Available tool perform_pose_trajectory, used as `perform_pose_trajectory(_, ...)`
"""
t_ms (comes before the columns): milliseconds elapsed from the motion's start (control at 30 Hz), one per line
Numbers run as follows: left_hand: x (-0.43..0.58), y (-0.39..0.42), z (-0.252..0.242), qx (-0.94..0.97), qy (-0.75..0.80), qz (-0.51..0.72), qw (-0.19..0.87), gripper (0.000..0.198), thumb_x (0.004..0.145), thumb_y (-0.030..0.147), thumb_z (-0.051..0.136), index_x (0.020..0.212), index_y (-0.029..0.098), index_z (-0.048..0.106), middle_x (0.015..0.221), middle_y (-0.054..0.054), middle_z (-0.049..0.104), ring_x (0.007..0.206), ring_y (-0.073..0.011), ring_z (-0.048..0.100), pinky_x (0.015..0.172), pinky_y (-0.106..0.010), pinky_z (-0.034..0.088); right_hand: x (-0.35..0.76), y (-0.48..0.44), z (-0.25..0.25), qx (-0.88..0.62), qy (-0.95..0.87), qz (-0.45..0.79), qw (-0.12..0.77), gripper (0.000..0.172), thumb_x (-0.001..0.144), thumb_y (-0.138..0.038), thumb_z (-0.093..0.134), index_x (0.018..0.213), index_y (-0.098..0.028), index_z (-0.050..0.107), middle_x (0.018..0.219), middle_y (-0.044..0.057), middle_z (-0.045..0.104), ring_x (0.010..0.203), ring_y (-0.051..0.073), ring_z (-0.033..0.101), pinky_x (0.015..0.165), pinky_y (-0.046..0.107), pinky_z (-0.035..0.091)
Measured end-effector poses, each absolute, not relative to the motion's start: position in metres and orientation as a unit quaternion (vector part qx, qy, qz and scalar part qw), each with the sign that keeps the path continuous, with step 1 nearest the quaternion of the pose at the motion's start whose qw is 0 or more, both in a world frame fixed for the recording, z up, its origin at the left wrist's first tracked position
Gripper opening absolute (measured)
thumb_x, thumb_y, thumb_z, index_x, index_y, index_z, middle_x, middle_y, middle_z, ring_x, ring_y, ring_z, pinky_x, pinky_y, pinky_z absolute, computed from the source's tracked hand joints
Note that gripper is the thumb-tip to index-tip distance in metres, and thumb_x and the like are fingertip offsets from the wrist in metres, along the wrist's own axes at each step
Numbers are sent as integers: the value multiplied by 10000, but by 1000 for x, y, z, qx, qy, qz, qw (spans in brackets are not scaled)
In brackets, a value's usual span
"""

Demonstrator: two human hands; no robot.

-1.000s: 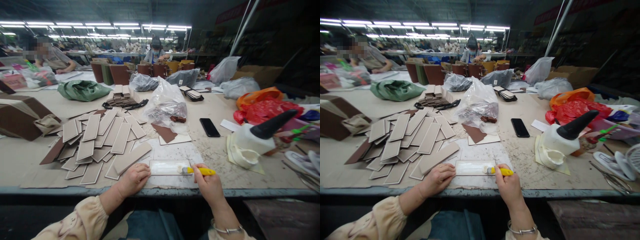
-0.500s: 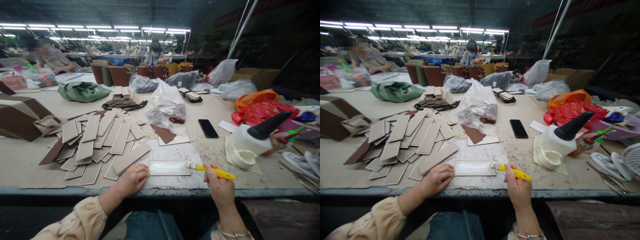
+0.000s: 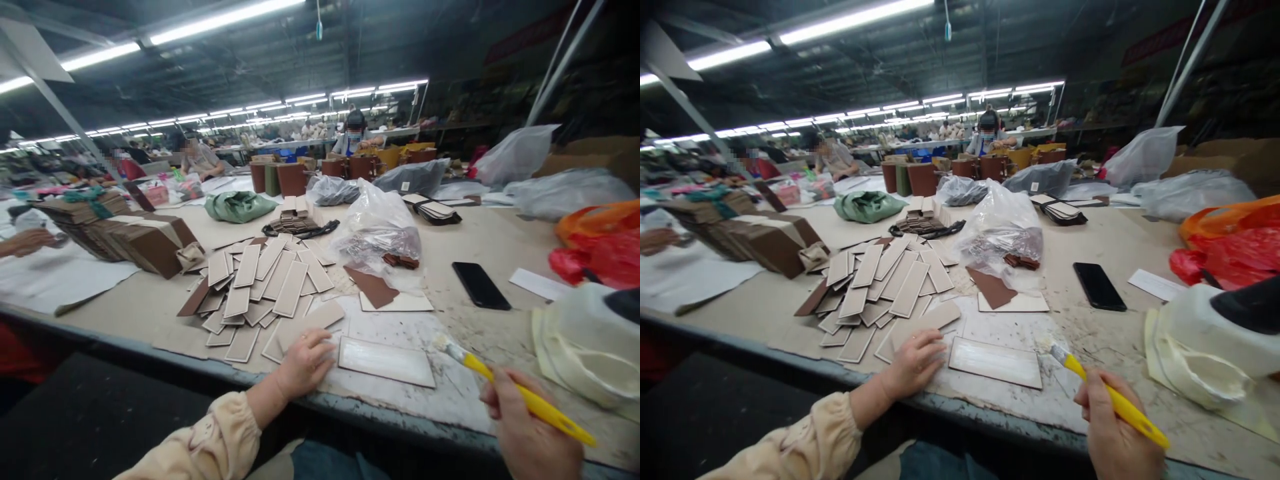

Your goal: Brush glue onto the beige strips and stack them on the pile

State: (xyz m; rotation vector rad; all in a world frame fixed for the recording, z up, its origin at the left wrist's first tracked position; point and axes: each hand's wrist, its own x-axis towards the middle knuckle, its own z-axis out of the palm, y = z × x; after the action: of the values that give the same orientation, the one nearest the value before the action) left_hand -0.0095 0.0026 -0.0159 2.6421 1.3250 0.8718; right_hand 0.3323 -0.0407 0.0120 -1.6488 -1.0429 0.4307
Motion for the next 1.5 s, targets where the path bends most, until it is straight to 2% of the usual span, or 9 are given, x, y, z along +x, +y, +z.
perform_pose_trajectory(100, -29, 9, -12, 815, 523, 247, -32, 318, 815, 254, 642, 1124, 182, 628, 1245, -137, 596, 1188, -305, 513, 997, -504, 427, 326, -41, 8, -697, -475, 167, 511, 433, 838, -614, 509, 900, -196, 603, 635, -4, 578, 525, 143, 519, 530, 259, 459)
perform_pose_trajectory(267, -52, 20, -10, 799, 571, 186, -32, 275, 803, 294, 679, 1065, 216, 654, 1144, -92, 673, 1088, -273, 604, 1015, -512, 398, 324, -38, 0, -686, -508, 163, 495, 511, 824, -653, 498, 907, -166, 628, 620, 17, 592, 513, 160, 553, 496, 260, 473)
perform_pose_trajectory(467, -55, 22, -19, 779, 584, 229, -27, 285, 802, 309, 683, 1067, 207, 653, 1132, -94, 682, 1033, -261, 634, 1006, -522, 402, 321, -37, -4, -680, -513, 166, 496, 474, 838, -624, 505, 912, -173, 631, 598, 7, 595, 486, 150, 555, 482, 247, 480)
perform_pose_trajectory(600, -59, 24, -18, 769, 573, 282, -25, 297, 788, 289, 691, 1062, 183, 645, 1061, -97, 699, 979, -254, 647, 916, -466, 485, 318, -37, -6, -676, -517, 160, 500, 429, 850, -591, 519, 921, -184, 638, 606, 1, 606, 510, 144, 569, 499, 238, 489)
perform_pose_trajectory(800, -51, 8, 1, 795, 486, 364, -17, 304, 844, 287, 637, 1132, 193, 606, 1128, -106, 658, 1043, -234, 625, 993, -469, 461, 300, -38, -3, -585, -544, 200, 567, 313, 895, -434, 554, 1093, -201, 616, 809, 27, 674, 592, 139, 615, 605, 274, 553)
perform_pose_trajectory(967, -13, -13, 7, 871, 340, 353, 35, 366, 844, 266, 641, 1193, 185, 567, 1169, -130, 632, 1114, -226, 597, 1081, -495, 382, 276, -40, 0, -531, -530, 312, 582, 246, 888, -429, 557, 989, -208, 603, 985, 64, 680, 735, 178, 670, 649, 320, 590)
perform_pose_trajectory(1200, 23, -4, -2, 893, 282, 342, 81, 451, 860, 351, 629, 1251, 157, 517, 1217, -168, 602, 1170, -267, 554, 1082, -544, 356, 285, -39, -7, -634, -509, 260, 521, 301, 759, -501, 683, 819, -224, 580, 779, 13, 673, 571, 164, 654, 526, 241, 549)
perform_pose_trajectory(1333, 11, 6, -9, 857, 342, 373, 100, 277, 909, 181, 509, 1177, 165, 577, 1120, -144, 618, 1066, -220, 586, 921, -402, 509, 305, -36, -5, -684, -463, 189, 531, 338, 754, -530, 679, 839, -222, 567, 789, 10, 677, 546, 161, 659, 529, 228, 534)
perform_pose_trajectory(1500, -7, 8, -21, 884, 321, 323, 103, 287, 884, 83, 468, 1111, 167, 622, 1036, -112, 644, 964, -192, 591, 848, -350, 523, 314, -33, -8, -698, -508, 117, 490, 374, 773, -579, 632, 791, -216, 542, 771, 23, 690, 537, 164, 658, 509, 223, 509)
